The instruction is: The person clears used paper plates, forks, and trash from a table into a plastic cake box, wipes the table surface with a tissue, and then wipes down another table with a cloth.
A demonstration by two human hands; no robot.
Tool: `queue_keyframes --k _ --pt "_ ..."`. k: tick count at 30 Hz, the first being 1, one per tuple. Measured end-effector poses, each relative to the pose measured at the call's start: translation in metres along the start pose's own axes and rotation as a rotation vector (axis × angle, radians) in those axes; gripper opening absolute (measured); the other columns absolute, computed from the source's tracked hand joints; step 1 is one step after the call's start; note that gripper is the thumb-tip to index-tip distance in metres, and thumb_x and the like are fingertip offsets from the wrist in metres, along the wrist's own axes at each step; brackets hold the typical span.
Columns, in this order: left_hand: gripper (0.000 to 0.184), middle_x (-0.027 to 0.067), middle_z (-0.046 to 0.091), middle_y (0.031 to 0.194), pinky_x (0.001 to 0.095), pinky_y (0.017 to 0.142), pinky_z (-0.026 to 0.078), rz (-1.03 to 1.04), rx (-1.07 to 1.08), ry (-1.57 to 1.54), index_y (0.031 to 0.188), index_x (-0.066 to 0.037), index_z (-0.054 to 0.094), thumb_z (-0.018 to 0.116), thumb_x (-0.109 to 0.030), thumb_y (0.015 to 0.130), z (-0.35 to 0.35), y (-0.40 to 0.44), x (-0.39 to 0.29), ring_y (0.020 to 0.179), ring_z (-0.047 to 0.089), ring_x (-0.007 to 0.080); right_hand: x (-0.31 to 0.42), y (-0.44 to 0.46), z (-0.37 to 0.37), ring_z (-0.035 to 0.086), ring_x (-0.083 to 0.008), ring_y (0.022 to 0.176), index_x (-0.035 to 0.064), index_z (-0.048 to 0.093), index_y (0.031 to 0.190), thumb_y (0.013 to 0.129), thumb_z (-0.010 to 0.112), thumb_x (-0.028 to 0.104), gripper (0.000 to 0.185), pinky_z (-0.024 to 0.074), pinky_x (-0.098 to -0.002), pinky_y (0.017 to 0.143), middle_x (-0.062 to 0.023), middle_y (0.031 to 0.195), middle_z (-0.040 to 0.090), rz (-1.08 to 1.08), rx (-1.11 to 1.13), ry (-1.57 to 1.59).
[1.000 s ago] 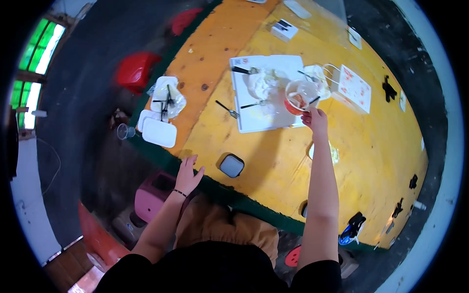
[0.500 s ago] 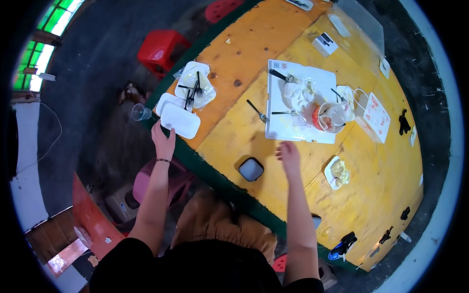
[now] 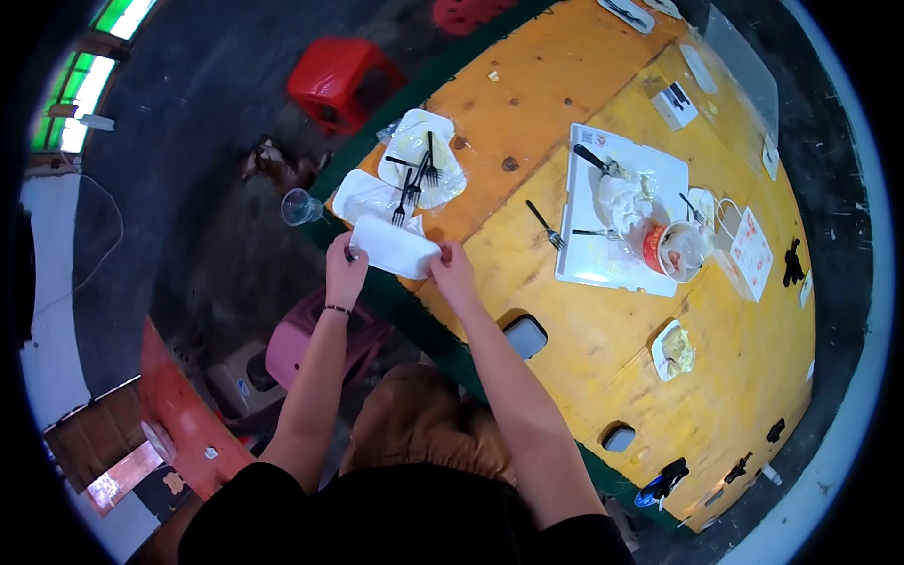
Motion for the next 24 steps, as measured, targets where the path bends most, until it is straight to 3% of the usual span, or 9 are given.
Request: queue_keyframes --k 1,3,6,8,11,17,24 --pt "0.039 0.0154 0.049 0.110 0.0358 0.085 0.046 -0.015 0.025 -0.110 0.114 -0.001 0.049 0.057 -0.003 0.076 0.000 -0.007 0.004 0.099 0.052 0.0284 0.004 -0.012 -0.006 0.063 -0.0169 0.079 0.0010 0.049 0.108 0.089 0.048 0.005 0.020 0.0520 -0.0275 0.069 -0.0113 0.101 0.059 0.020 -0.024 0.007" --pt "0.034 0.0104 0.050 0.110 0.0329 0.083 0.047 -0.020 0.067 -0.234 0.110 -0.002 0.052 0.051 0.003 0.076 -0.002 -0.020 0.010 0.100 0.052 0.0230 0.006 -0.034 -0.014 0.061 -0.0167 0.084 -0.0001 0.053 0.101 0.087 0.046 0.001 0.016 0.0503 -0.0271 0.077 -0.0090 0.097 0.058 -0.035 0.059 0.136" --pt "0.032 0.0095 0.050 0.110 0.0277 0.080 0.046 0.114 0.204 -0.260 0.105 -0.001 0.055 0.046 0.006 0.076 -0.004 -0.029 0.000 0.102 0.052 0.0186 0.018 -0.069 -0.043 0.059 -0.0170 0.088 -0.0024 0.055 0.094 0.079 0.042 -0.010 0.021 0.0479 -0.0272 0.083 -0.0090 0.095 0.057 -0.273 -0.003 0.052" --pt "0.018 0.0081 0.054 0.104 0.0238 0.077 0.045 -0.006 0.233 -0.388 0.100 0.000 0.057 0.048 0.001 0.083 -0.003 -0.034 0.002 0.094 0.054 0.0136 0.032 -0.093 -0.057 0.060 -0.0170 0.085 -0.0038 0.056 0.091 0.074 0.040 -0.014 0.026 0.0488 -0.0267 0.082 -0.0098 0.093 0.059 -0.438 -0.060 0.050" --pt "0.014 0.0051 0.060 0.088 0.0225 0.073 0.045 -0.114 0.271 -0.487 0.095 0.001 0.057 0.055 -0.012 0.090 0.008 -0.031 0.012 0.079 0.056 0.0113 0.030 -0.106 -0.072 0.060 -0.0175 0.086 -0.0050 0.057 0.090 0.071 0.039 -0.016 0.029 0.0484 -0.0267 0.084 -0.0111 0.095 0.058 -0.440 -0.122 -0.058" --pt "0.013 0.0044 0.059 0.082 0.0232 0.066 0.046 -0.109 0.282 -0.428 0.092 0.002 0.056 0.057 -0.010 0.088 0.013 -0.023 0.002 0.072 0.056 0.0092 0.019 -0.112 -0.076 0.061 -0.0167 0.088 -0.0039 0.059 0.092 0.073 0.042 -0.014 0.028 0.0485 -0.0260 0.083 -0.0098 0.093 0.060 -0.409 -0.192 -0.135" --pt "0.016 0.0094 0.058 0.082 0.0259 0.062 0.047 0.110 0.190 -0.180 0.092 0.003 0.057 0.061 -0.010 0.084 0.009 0.009 -0.036 0.070 0.057 0.0156 0.004 -0.118 -0.085 0.060 -0.0132 0.082 -0.0010 0.058 0.100 0.079 0.054 -0.006 0.021 0.0496 -0.0238 0.071 -0.0084 0.092 0.059 -0.245 -0.438 -0.192"
Point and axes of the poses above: each hand's wrist, its own y-axis towards the middle knuckle, its own z-axis out of the palm, x = y × z, the point moved 9 cm from there along y, towards the middle knuckle
